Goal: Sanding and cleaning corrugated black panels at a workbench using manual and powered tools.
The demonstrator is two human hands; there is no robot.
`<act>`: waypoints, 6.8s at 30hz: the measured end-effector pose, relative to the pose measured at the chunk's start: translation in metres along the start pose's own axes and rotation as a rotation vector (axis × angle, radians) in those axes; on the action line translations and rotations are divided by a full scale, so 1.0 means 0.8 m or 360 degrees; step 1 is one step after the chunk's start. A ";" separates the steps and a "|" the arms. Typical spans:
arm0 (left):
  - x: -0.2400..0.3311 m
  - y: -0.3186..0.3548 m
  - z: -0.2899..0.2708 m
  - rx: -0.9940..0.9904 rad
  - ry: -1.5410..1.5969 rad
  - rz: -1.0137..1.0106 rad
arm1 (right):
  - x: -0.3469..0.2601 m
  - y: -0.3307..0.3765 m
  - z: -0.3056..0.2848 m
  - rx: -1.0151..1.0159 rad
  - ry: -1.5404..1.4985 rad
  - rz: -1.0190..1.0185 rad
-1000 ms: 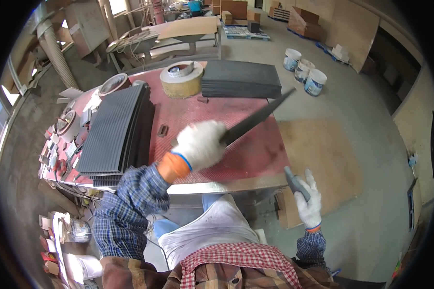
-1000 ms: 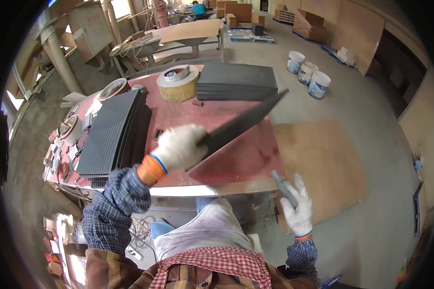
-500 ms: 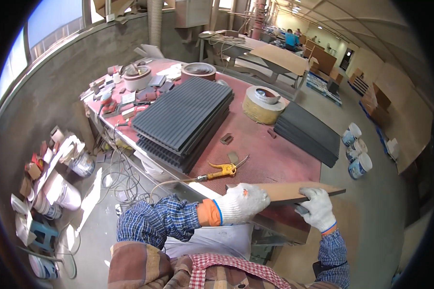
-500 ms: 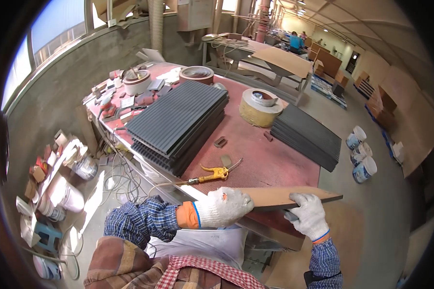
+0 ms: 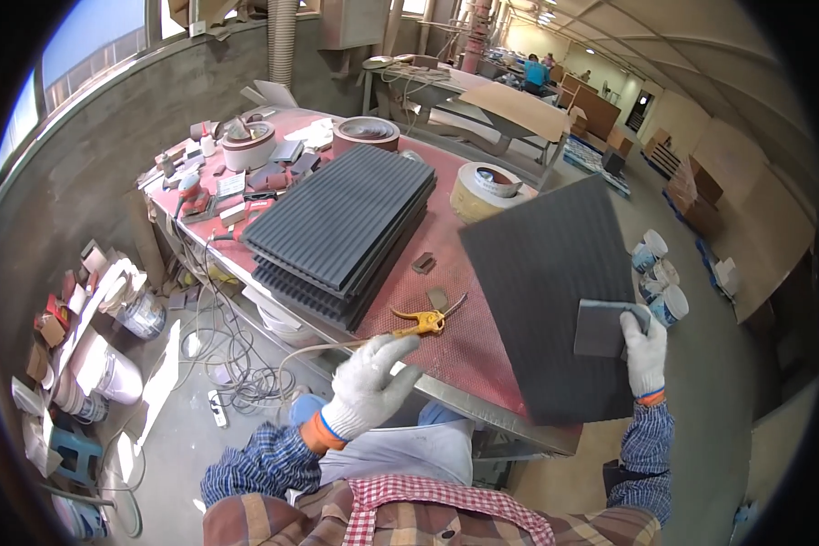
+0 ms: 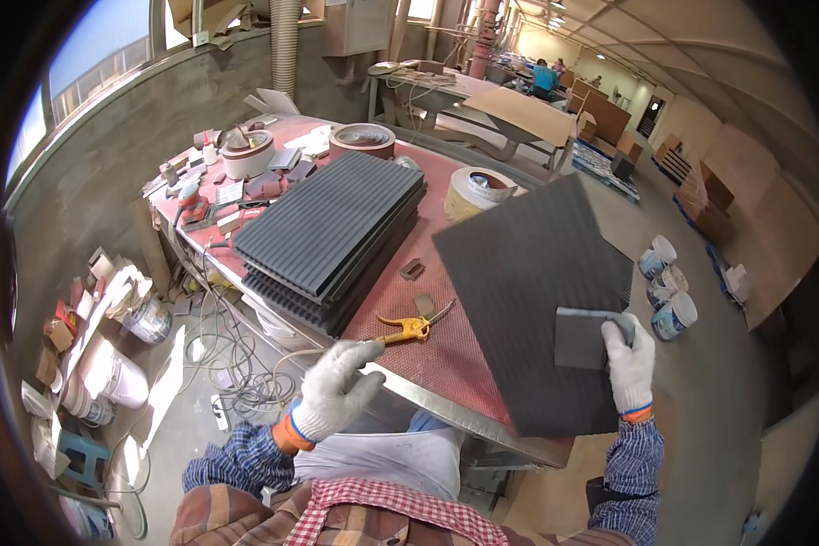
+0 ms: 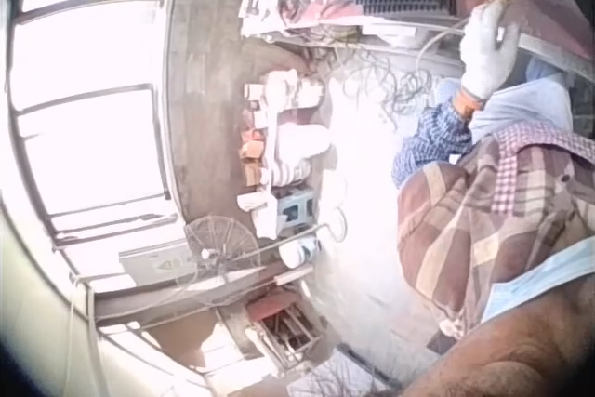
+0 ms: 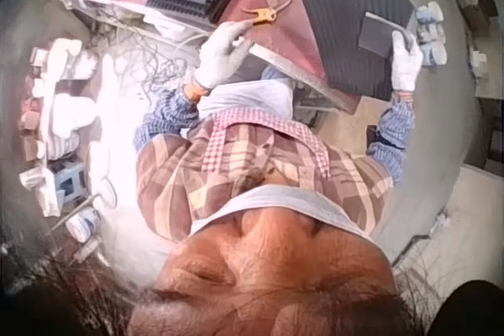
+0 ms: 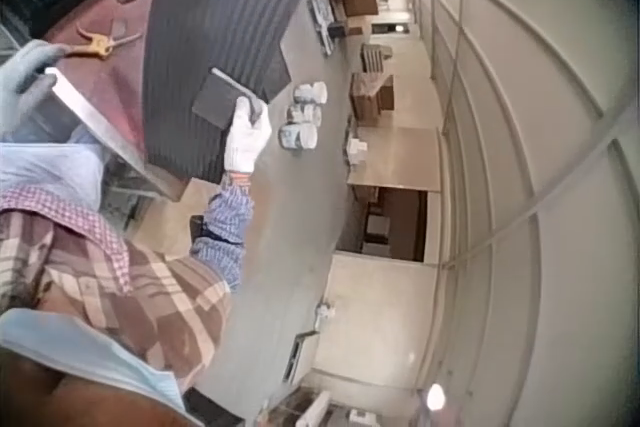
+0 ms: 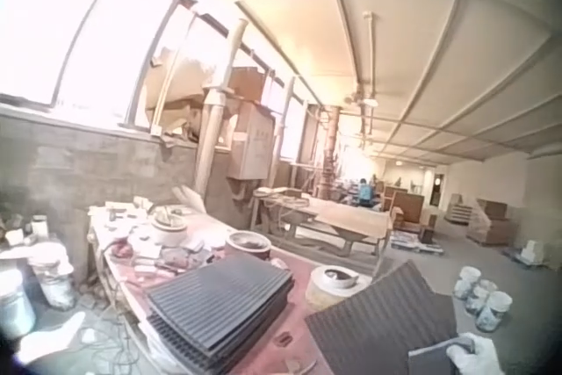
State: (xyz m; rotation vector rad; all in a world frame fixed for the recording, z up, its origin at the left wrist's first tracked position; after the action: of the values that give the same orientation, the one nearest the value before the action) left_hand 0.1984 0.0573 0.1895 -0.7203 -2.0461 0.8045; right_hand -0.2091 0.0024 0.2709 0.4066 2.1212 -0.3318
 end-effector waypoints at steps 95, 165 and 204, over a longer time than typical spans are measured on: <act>-0.165 -0.002 0.202 -0.1084 -0.0628 -0.0325 | 0.303 0.047 0.230 -0.0238 -0.2352 0.0751; -0.130 -0.094 -0.251 -0.1475 -0.1600 -0.0467 | 0.291 0.055 0.220 -0.0210 -0.2070 0.0766; 0.028 -0.022 0.140 -0.1761 -0.0421 0.0252 | 0.308 0.050 0.213 -0.0150 -0.2374 0.0553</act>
State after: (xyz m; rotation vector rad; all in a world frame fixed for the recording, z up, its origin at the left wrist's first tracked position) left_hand 0.0905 0.0303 0.1600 -1.4216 -2.6442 -0.2737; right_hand -0.1937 0.0127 -0.0306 0.2935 0.5907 -0.2029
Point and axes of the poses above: each hand's wrist, its own y-axis away from the middle knuckle, its own z-axis out of the palm, x = y × z, the point moved 8 cm from there along -y, towards the middle knuckle, and after that the axes turned 12 degrees about z, right-handed, at the moved point
